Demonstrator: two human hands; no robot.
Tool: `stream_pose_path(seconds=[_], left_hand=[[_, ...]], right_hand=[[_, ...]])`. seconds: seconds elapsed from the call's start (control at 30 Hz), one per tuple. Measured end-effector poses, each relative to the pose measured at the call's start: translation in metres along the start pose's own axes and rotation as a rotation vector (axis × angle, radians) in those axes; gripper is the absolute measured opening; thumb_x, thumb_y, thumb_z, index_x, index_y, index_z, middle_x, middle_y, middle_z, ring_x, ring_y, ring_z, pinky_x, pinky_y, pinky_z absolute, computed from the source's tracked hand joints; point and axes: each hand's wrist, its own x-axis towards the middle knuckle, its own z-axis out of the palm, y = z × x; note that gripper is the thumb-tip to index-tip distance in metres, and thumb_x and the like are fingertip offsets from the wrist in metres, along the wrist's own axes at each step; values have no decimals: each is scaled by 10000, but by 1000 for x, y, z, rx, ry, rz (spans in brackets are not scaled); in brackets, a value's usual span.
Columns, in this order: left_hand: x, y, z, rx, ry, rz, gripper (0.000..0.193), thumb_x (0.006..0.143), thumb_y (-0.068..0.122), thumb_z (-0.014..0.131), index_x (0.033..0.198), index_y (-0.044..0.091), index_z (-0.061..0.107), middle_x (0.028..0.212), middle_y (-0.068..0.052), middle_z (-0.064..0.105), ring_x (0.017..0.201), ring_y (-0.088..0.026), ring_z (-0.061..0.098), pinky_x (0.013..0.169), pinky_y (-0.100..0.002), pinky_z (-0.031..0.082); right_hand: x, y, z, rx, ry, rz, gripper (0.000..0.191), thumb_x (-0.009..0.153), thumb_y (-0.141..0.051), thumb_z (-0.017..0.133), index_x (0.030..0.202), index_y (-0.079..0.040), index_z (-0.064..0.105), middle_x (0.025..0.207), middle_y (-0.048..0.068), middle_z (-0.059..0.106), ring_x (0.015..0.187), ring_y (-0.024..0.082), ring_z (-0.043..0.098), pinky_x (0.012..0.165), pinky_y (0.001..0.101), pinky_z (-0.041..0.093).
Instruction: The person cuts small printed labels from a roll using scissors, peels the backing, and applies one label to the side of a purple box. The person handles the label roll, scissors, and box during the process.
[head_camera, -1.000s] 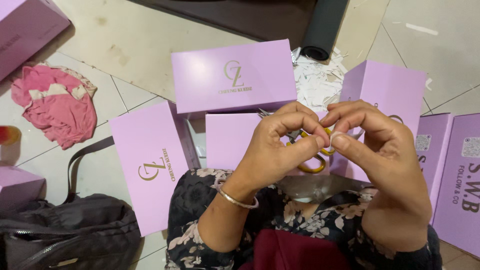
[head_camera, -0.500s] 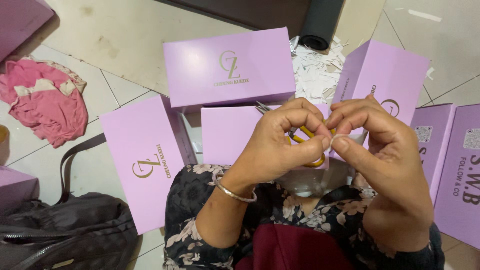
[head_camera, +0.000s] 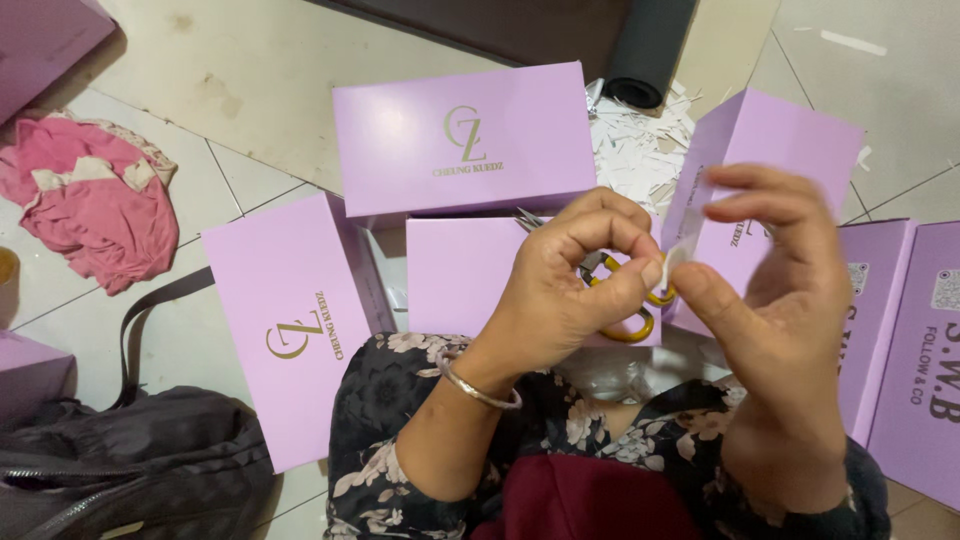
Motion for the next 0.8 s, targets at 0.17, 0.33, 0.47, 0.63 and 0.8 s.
stream_pose_path(seconds=[0.17, 0.33, 0.47, 0.63, 0.8], left_hand=[[-1, 0, 0, 322, 115, 276, 70, 946, 107, 730, 957, 57, 681, 1052, -24, 586, 983, -117, 597, 876, -267, 547], [1, -2, 0, 658, 171, 443, 133, 873, 155, 780, 963, 109, 694, 1020, -26, 617, 1002, -197, 589, 916, -307, 490], [2, 0, 0, 776, 191, 544, 120, 887, 166, 781, 968, 124, 704, 1042, -31, 613, 1030, -212, 565, 931, -317, 486], [3, -2, -6, 864, 158, 601, 135, 887, 144, 783, 991, 112, 703, 1067, -40, 617, 1068, -235, 570, 964, -344, 477], [2, -8, -14, 898, 81, 616, 234, 795, 94, 791, 996, 59, 679, 1110, -112, 614, 1108, -304, 576, 1009, -440, 473]], right_hand=[[-2, -8, 6, -283, 85, -186, 129, 890, -118, 804, 945, -81, 694, 1411, 70, 497, 1392, 199, 464, 1152, 337, 361], [-3, -5, 7, -312, 84, -165, 140, 825, -125, 826, 931, -132, 734, 1414, 62, 536, 1374, 232, 447, 1193, 397, 388], [-7, -3, 4, -485, 77, -194, 147, 811, -102, 833, 927, -118, 745, 1388, 59, 604, 1371, 265, 454, 1188, 421, 380], [-4, -1, 3, -571, 71, -221, 126, 821, -122, 835, 906, -137, 743, 1343, 48, 631, 1401, 289, 436, 1198, 432, 356], [0, 7, 2, -446, 0, -240, 203, 749, -195, 887, 879, -124, 748, 1362, 62, 591, 1429, 313, 350, 1242, 480, 245]])
